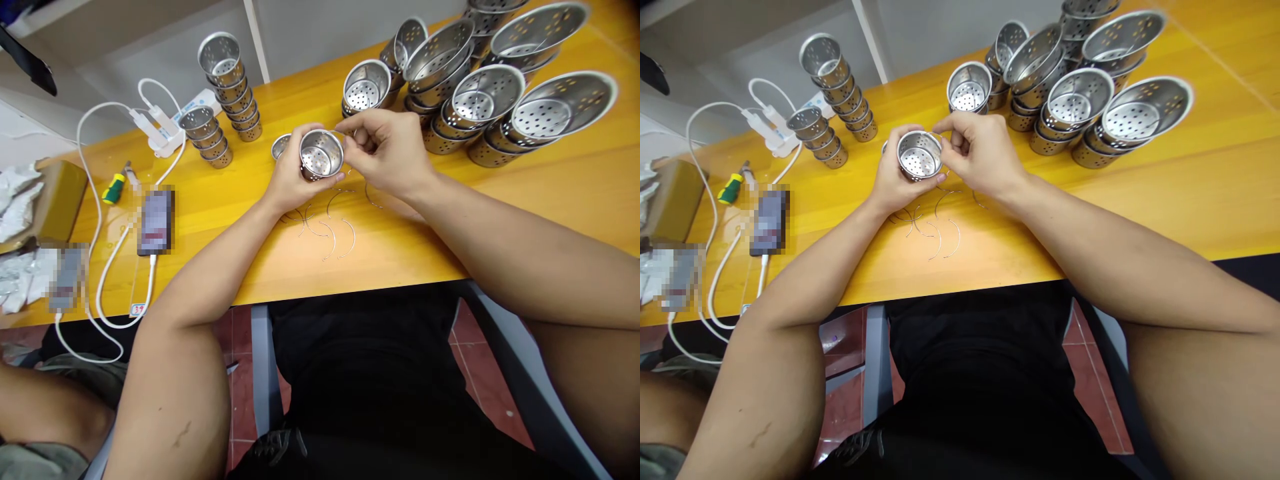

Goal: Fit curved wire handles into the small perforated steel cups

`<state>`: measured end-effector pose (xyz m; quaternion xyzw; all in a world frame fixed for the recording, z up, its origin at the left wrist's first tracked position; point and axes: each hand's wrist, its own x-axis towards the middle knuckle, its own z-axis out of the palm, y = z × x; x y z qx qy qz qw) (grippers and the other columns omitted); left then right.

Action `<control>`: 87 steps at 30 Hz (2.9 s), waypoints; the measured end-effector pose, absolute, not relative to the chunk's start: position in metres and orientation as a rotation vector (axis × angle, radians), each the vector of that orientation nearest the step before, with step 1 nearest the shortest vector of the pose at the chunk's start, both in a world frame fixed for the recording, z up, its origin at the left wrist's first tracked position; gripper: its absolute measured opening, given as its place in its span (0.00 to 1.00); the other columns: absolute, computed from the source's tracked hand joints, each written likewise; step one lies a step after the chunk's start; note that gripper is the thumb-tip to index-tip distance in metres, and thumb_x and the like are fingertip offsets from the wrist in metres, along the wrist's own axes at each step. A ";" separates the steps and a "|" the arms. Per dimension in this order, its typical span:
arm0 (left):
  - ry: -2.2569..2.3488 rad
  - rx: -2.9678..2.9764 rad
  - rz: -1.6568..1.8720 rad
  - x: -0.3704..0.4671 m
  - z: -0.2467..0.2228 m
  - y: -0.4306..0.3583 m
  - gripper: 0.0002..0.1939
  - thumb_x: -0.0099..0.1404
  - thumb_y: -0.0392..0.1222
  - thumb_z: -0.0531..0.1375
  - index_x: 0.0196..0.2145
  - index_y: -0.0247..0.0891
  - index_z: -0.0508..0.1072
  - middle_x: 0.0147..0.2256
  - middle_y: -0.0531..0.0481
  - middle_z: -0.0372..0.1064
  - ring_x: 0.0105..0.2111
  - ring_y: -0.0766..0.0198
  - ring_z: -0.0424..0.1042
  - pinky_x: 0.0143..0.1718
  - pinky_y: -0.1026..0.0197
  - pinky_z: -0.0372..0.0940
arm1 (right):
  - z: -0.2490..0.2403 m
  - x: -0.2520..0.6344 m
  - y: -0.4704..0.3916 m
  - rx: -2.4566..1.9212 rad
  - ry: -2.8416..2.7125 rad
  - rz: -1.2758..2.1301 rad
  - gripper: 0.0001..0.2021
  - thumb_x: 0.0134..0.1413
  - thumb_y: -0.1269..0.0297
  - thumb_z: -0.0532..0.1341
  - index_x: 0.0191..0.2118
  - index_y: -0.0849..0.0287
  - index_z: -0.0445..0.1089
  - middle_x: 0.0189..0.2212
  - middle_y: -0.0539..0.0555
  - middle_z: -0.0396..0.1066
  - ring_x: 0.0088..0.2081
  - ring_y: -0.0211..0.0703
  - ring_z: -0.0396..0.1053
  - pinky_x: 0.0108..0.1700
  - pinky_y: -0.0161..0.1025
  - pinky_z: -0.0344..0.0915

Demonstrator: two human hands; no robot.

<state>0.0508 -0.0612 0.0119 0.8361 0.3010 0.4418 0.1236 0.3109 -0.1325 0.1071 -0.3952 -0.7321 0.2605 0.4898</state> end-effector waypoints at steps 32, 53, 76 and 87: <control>0.851 2.421 1.283 0.052 0.023 -0.070 0.49 0.73 0.82 0.72 0.76 0.55 0.64 0.65 0.42 0.80 0.64 0.44 0.87 0.68 0.39 0.81 | 0.112 0.302 -0.140 -0.915 -1.736 0.860 0.29 0.57 0.20 0.80 0.43 0.39 0.84 0.36 0.55 0.82 0.38 0.61 0.73 0.38 0.59 0.74; 0.971 2.419 1.049 0.058 0.054 -0.095 0.49 0.73 0.91 0.59 0.72 0.50 0.66 0.66 0.40 0.80 0.69 0.39 0.85 0.77 0.33 0.76 | 0.111 0.307 -0.135 -0.648 -1.624 1.191 0.26 0.52 0.33 0.93 0.34 0.43 0.83 0.24 0.48 0.77 0.21 0.46 0.68 0.16 0.46 0.61; 0.944 2.418 1.221 0.048 0.032 -0.072 0.48 0.79 0.84 0.60 0.81 0.56 0.56 0.73 0.39 0.75 0.73 0.41 0.81 0.78 0.35 0.76 | 0.120 0.313 -0.147 -0.990 -1.795 0.830 0.30 0.64 0.23 0.79 0.58 0.36 0.85 0.57 0.56 0.86 0.53 0.68 0.80 0.51 0.65 0.82; 1.109 2.419 1.133 0.050 0.042 -0.083 0.51 0.79 0.83 0.59 0.84 0.53 0.56 0.76 0.35 0.74 0.77 0.39 0.78 0.83 0.35 0.71 | 0.111 0.317 -0.140 -0.942 -1.946 0.895 0.29 0.58 0.18 0.80 0.55 0.27 0.88 0.68 0.51 0.80 0.62 0.71 0.77 0.59 0.68 0.82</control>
